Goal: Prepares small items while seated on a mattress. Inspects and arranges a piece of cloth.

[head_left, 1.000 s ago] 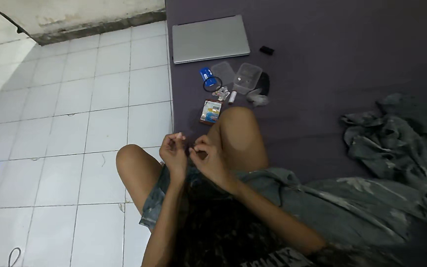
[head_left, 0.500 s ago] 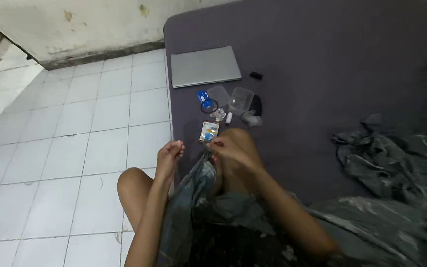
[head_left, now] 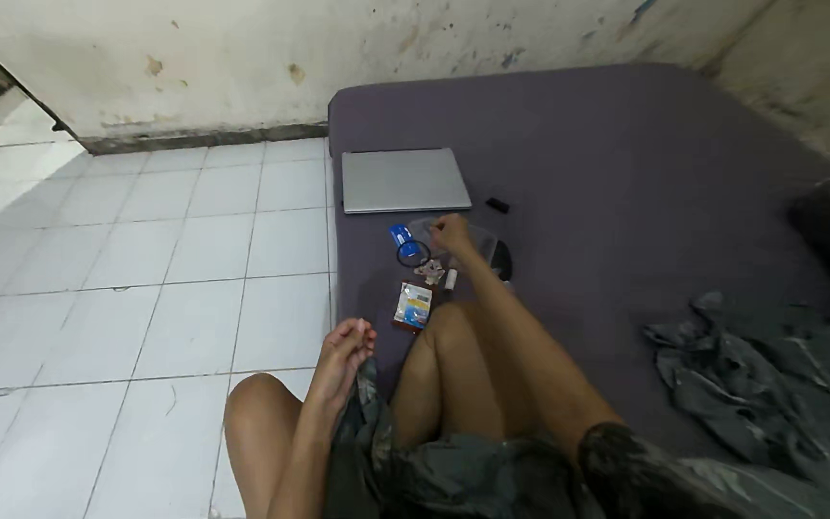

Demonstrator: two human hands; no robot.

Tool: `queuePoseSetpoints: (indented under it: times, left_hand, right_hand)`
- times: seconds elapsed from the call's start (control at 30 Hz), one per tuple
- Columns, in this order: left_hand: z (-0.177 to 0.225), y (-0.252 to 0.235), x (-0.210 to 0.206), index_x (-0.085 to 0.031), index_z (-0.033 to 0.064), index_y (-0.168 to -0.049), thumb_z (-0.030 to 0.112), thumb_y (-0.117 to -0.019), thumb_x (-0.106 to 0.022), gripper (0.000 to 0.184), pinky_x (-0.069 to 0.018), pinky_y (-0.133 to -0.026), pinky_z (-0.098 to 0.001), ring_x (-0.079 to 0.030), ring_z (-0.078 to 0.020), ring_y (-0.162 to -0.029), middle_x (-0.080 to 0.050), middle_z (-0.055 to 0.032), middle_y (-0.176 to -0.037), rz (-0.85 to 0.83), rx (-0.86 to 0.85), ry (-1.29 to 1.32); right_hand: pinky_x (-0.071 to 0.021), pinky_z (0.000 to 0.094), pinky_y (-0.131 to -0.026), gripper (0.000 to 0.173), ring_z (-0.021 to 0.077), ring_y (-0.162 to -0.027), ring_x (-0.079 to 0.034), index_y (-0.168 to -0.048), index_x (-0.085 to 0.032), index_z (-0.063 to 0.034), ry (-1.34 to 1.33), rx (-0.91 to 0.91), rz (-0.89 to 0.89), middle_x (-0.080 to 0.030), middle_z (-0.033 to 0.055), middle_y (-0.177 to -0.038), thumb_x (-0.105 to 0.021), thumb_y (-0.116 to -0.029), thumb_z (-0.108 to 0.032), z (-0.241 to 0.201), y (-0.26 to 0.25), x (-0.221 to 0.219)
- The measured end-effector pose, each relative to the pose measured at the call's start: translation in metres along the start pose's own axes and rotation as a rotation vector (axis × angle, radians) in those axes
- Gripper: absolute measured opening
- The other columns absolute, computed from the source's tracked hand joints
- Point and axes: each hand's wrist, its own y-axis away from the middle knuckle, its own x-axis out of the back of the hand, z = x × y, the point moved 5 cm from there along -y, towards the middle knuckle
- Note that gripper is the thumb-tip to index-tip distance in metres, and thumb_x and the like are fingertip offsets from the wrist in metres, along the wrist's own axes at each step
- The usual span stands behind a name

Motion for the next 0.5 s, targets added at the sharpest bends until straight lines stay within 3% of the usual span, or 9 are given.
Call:
queuePoseSetpoints:
  times: [0.17, 0.27, 0.33, 0.4, 0.5]
  left_hand:
    - [-0.003, -0.001, -0.001, -0.063, 0.0100, -0.093, 0.004, -0.1055, -0.038, 0.029, -0.0548, -0.072, -0.0174, -0.065, -0.0015, -0.073, -0.068, 0.0052, -0.082, 0.004, 0.029, 0.008]
    - [-0.005, -0.002, -0.002, -0.064, 0.0092, -0.095, 0.004, -0.1055, -0.039, 0.028, -0.0548, -0.071, -0.0174, -0.065, -0.0013, -0.073, -0.068, 0.0054, -0.083, -0.007, 0.044, 0.017]
    - [-0.007, -0.002, -0.002, -0.064, 0.0080, -0.096, 0.005, -0.1061, -0.039, 0.027, -0.0547, -0.071, -0.0172, -0.064, -0.0015, -0.073, -0.068, 0.0044, -0.084, 0.002, 0.053, 0.017]
    - [-0.007, -0.004, -0.001, -0.063, 0.0069, -0.097, 0.005, -0.1065, -0.041, 0.025, -0.0543, -0.070, -0.0172, -0.064, -0.0018, -0.073, -0.068, 0.0035, -0.085, 0.038, 0.048, -0.015]
    - [-0.007, -0.007, 0.000, -0.064, 0.0017, -0.102, 0.006, -0.1062, -0.047, 0.019, -0.0517, -0.069, -0.0168, -0.062, -0.0006, -0.075, -0.066, 0.0029, -0.087, 0.139, -0.049, -0.165]
  right_hand:
    - [-0.0487, 0.0589, -0.099, 0.028, 0.0466, -0.107, -0.067, -0.118, -0.064, 0.0170, 0.075, -0.033, 0.005, -0.065, 0.0361, -0.118, -0.057, -0.1023, -0.006, 0.007, -0.038, 0.004]
    - [-0.0509, 0.0546, -0.098, 0.031, 0.0435, -0.106, -0.068, -0.124, -0.061, 0.0163, -0.009, -0.089, 0.004, -0.065, 0.0351, -0.119, -0.057, -0.1036, -0.007, 0.008, -0.042, 0.007]
    - [-0.0500, 0.0552, -0.101, 0.037, 0.0454, -0.113, -0.065, -0.132, -0.056, 0.0160, -0.081, -0.113, 0.066, -0.060, 0.0366, -0.127, -0.056, -0.1041, -0.008, 0.008, -0.035, 0.013]
    - [-0.0517, 0.0539, -0.097, 0.039, 0.0449, -0.109, -0.066, -0.139, -0.050, 0.0138, -0.142, -0.079, 0.119, -0.059, 0.0364, -0.129, -0.053, -0.1054, -0.007, 0.003, -0.017, 0.016]
    - [-0.0532, 0.0525, -0.095, 0.034, 0.0424, -0.106, -0.067, -0.131, -0.056, 0.0139, -0.185, 0.096, 0.079, -0.061, 0.0342, -0.126, -0.052, -0.1060, -0.008, -0.011, 0.030, 0.010]
